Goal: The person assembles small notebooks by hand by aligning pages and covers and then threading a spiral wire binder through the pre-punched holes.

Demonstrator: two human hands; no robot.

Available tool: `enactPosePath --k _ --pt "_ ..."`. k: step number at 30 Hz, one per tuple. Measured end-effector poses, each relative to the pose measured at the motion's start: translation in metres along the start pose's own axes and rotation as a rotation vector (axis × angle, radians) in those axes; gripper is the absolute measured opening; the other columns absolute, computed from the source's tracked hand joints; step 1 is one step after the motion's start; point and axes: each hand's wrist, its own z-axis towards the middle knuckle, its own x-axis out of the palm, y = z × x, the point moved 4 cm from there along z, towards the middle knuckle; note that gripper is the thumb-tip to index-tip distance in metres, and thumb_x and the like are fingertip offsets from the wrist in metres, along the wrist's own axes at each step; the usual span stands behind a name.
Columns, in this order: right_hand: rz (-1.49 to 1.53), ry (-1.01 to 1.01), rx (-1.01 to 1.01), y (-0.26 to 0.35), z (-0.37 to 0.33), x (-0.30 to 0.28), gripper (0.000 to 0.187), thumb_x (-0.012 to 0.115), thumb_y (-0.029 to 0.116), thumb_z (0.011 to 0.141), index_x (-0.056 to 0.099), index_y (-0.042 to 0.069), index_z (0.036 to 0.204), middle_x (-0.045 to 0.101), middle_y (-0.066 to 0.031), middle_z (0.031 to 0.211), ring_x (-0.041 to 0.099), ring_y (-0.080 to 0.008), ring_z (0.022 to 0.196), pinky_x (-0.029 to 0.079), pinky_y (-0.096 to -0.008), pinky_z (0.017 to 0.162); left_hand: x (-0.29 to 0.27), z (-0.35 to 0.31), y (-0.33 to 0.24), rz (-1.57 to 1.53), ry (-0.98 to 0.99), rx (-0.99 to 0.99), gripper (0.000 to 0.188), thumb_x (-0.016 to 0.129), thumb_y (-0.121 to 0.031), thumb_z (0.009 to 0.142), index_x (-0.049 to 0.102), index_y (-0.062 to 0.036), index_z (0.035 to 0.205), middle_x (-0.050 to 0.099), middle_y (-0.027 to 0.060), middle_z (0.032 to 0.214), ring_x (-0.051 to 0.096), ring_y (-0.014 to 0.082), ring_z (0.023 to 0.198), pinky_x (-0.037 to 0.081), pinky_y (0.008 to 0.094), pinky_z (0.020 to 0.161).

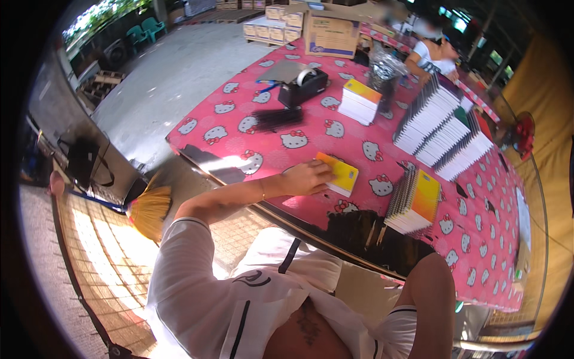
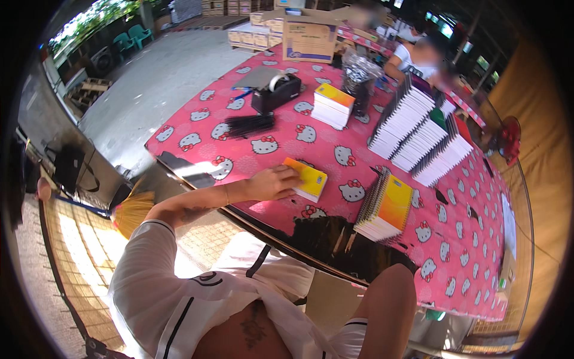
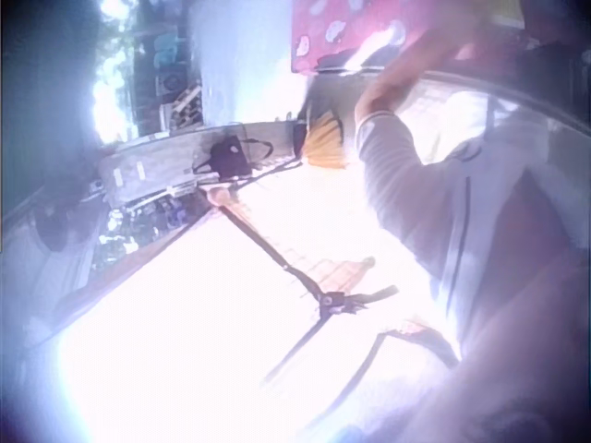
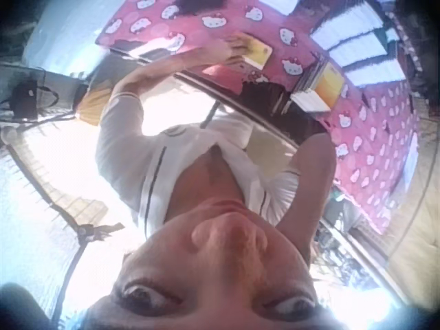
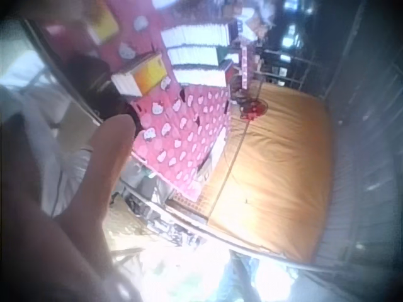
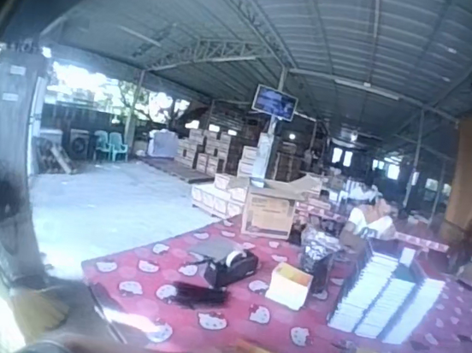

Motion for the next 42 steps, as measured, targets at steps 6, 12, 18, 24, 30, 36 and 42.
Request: enactPosePath --k 6,12,18,24,30,36,42 --pt "0.143 0.074 0.111 -0.019 -0.010 0.027 0.059 0.063 0.023 0.097 0.043 -0.002 0.146 0.048 -0.0208 0.145 0.044 -0.0279 0.138 0.038 -0.0417 0.110 -0.002 -0.010 0.004 -0.036 0.059 -0.027 0.034 0.069 -0.017 0.086 0.066 -0.0066 0.119 0.064 0.0094 0.112 0.063 0.0275 0.107 0.053 0.0363 0.094" --pt "0.202 0.119 0.191 -0.022 -0.021 0.041 0.059 0.064 0.021 0.097 0.042 -0.003 0.147 0.048 -0.0201 0.146 0.045 -0.0272 0.137 0.040 -0.0399 0.108 -0.007 -0.018 0.005 -0.016 0.000 -0.066 0.034 0.068 -0.013 0.084 0.068 -0.0073 0.118 0.065 0.0092 0.112 0.064 0.0285 0.106 0.055 0.0373 0.090" --pt "0.185 0.141 0.280 -0.025 -0.029 0.041 0.059 0.064 0.019 0.098 0.040 -0.003 0.147 0.048 -0.0193 0.146 0.045 -0.0265 0.137 0.042 -0.0380 0.106 -0.005 0.001 0.012 -0.165 0.066 -0.165 0.027 0.066 -0.012 0.087 0.069 -0.0094 0.114 0.068 0.0097 0.108 0.065 0.0310 0.104 0.056 0.0401 0.089" --pt "0.178 0.158 0.425 -0.041 -0.037 0.037 0.060 0.065 0.017 0.099 0.039 -0.004 0.148 0.047 -0.0185 0.147 0.046 -0.0257 0.137 0.044 -0.0362 0.105 -0.005 0.002 0.027 -0.194 -0.022 -0.283 0.018 0.061 -0.020 0.096 0.068 -0.0084 0.108 0.069 0.0126 0.110 0.066 0.0312 0.105 0.055 0.0422 0.087" --pt "-0.380 0.218 0.622 -0.150 -0.080 -0.003 0.060 0.065 0.015 0.099 0.037 -0.005 0.149 0.047 -0.0177 0.148 0.046 -0.0250 0.137 0.046 -0.0344 0.103 -0.008 0.008 0.026 -0.305 -0.084 -0.373 0.018 0.060 -0.020 0.096 0.067 -0.0071 0.107 0.070 0.0136 0.104 0.068 0.0354 0.091 0.055 0.0447 0.077" --pt "-0.899 0.313 0.583 -0.195 -0.126 0.012 0.056 0.065 0.028 0.091 0.052 -0.001 0.137 0.059 -0.0167 0.129 0.060 -0.0334 0.114 0.050 -0.0354 0.088 -0.010 0.006 0.030 -0.343 -0.110 -0.404 0.017 0.061 -0.018 0.094 0.069 -0.0069 0.104 0.071 0.0149 0.096 0.069 0.0354 0.084 0.055 0.0447 0.073" --pt "-0.696 0.113 0.627 -0.201 -0.127 0.005 0.049 0.071 0.020 0.085 0.061 0.002 0.129 0.064 -0.0184 0.122 0.064 -0.0361 0.108 0.051 -0.0457 0.087 -0.003 0.009 0.030 -0.354 -0.004 -0.484 0.018 0.065 -0.019 0.090 0.073 -0.0065 0.100 0.072 0.0158 0.094 0.070 0.0343 0.080 0.055 0.0427 0.073"
